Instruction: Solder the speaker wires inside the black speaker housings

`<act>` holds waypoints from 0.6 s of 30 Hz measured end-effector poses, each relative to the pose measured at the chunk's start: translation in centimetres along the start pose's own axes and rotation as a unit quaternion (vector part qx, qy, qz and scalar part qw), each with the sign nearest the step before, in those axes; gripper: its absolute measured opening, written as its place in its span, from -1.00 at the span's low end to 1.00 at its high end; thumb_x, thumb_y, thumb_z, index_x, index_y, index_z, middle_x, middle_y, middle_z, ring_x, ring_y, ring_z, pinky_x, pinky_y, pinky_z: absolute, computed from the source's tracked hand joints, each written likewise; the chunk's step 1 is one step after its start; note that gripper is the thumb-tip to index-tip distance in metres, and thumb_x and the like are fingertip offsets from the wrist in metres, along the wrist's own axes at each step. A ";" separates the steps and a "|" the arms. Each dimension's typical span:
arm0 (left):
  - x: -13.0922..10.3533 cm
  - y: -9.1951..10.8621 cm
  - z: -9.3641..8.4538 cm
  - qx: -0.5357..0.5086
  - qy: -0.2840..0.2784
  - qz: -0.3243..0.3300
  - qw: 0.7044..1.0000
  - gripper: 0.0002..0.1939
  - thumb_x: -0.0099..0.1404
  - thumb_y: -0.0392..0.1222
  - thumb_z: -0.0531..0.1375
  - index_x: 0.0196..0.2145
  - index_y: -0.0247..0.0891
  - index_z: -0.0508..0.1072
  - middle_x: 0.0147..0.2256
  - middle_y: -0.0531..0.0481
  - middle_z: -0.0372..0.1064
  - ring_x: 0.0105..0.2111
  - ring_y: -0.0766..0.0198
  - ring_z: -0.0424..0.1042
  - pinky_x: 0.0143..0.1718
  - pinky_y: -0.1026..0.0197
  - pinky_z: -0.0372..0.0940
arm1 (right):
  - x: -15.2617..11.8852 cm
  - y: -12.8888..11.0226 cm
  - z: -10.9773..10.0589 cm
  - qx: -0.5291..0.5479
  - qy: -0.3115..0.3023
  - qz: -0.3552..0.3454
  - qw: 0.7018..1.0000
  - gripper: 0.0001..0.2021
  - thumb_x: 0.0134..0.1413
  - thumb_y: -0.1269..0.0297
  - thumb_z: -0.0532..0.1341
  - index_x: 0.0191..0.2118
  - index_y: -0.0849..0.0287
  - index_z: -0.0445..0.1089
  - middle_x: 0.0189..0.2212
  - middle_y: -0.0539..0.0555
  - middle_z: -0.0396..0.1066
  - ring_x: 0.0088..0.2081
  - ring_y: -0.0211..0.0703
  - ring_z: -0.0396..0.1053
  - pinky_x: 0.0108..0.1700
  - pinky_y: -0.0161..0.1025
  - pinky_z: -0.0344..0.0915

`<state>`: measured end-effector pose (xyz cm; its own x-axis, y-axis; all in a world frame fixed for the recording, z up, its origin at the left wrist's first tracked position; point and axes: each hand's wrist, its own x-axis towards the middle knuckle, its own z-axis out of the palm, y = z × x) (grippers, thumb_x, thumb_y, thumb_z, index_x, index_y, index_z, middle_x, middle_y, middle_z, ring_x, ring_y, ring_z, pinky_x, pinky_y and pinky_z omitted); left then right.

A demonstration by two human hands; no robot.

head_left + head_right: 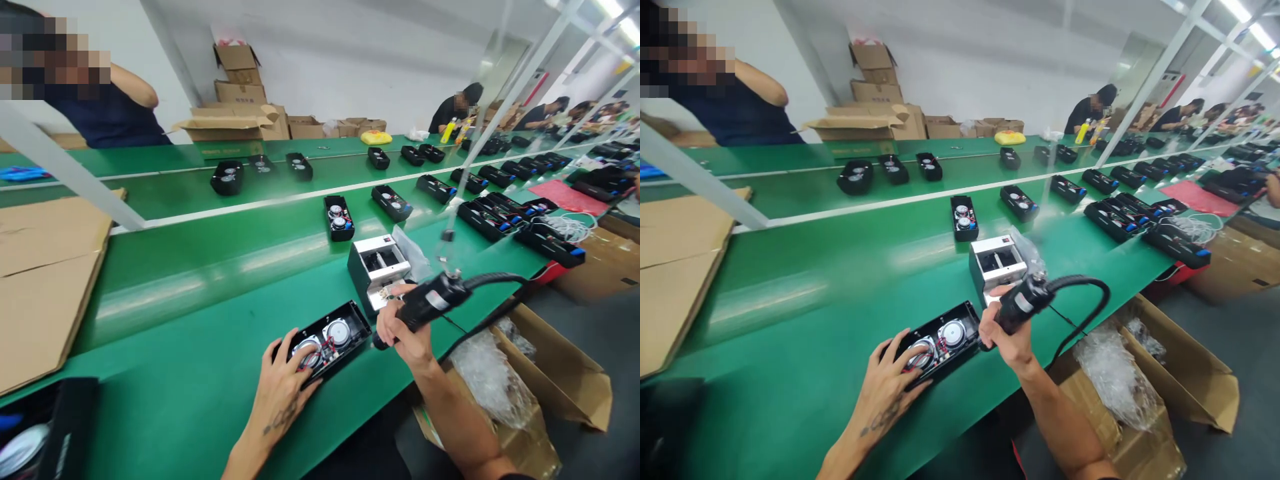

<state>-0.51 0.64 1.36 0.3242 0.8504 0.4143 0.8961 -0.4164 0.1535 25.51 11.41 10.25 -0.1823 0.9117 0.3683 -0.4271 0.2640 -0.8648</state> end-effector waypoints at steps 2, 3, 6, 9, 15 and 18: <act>0.3 0.4 0.0 -0.009 -0.008 -0.013 1.000 -0.95 0.31 -0.14 0.44 -0.32 -0.08 0.65 0.08 0.01 0.61 0.35 -0.25 0.29 0.27 -0.30 0.19 | -1.0 0.4 2.4 0.049 -0.021 -0.026 0.998 -0.60 0.31 0.06 0.41 0.06 -0.09 0.21 -0.61 -0.28 0.20 -0.71 -0.29 0.11 -0.65 -0.31 0.16; 0.4 0.6 0.0 -0.015 -0.010 -0.020 1.000 -0.95 0.30 -0.13 0.45 -0.31 -0.07 0.66 0.08 0.01 0.61 0.35 -0.25 0.29 0.28 -0.30 0.18 | -1.4 0.8 3.5 0.051 -0.038 -0.028 0.998 -0.62 0.33 0.06 0.39 0.06 -0.09 0.20 -0.61 -0.27 0.20 -0.71 -0.29 0.11 -0.64 -0.31 0.17; 0.5 0.8 0.0 -0.033 -0.008 -0.038 0.999 -0.95 0.29 -0.11 0.46 -0.27 -0.02 0.69 0.10 0.02 0.60 0.36 -0.24 0.29 0.30 -0.30 0.16 | -2.1 2.1 6.2 0.007 -0.095 -0.001 0.995 -0.63 0.32 0.07 0.39 0.03 -0.06 0.20 -0.60 -0.24 0.24 -0.65 -0.26 0.20 -0.55 -0.26 0.27; 0.3 1.0 0.2 -0.035 -0.007 -0.049 0.998 -0.85 0.31 -0.12 0.44 -0.15 0.02 0.70 0.13 0.01 0.58 0.37 -0.21 0.28 0.32 -0.27 0.15 | -2.4 2.9 7.8 -0.030 -0.119 0.004 0.992 -0.63 0.32 0.08 0.40 0.03 -0.04 0.23 -0.60 -0.24 0.26 -0.60 -0.23 0.26 -0.46 -0.22 0.33; 0.1 1.2 0.7 -0.031 0.017 -0.070 0.997 -0.61 0.35 -0.13 0.37 0.13 0.04 0.61 0.14 -0.04 0.58 0.38 -0.15 0.29 0.36 -0.20 0.13 | -2.4 3.5 8.8 -0.026 -0.145 0.010 0.989 -0.69 0.33 0.16 0.38 0.02 -0.04 0.26 -0.59 -0.25 0.28 -0.65 -0.28 0.21 -0.47 -0.23 0.28; 0.1 1.2 0.9 -0.030 0.021 -0.074 0.997 -0.57 0.35 -0.16 0.35 0.17 0.03 0.59 0.18 -0.05 0.56 0.38 -0.14 0.29 0.37 -0.18 0.12 | -2.6 4.2 8.7 -0.043 -0.147 0.032 0.988 -0.67 0.29 0.13 0.40 0.01 -0.03 0.26 -0.59 -0.24 0.28 -0.65 -0.25 0.21 -0.49 -0.21 0.29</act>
<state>0.91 0.49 0.77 0.1759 0.8904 0.4198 0.9127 -0.3073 0.2693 16.47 7.37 8.61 -0.4605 0.8001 0.3843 -0.3316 0.2465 -0.9106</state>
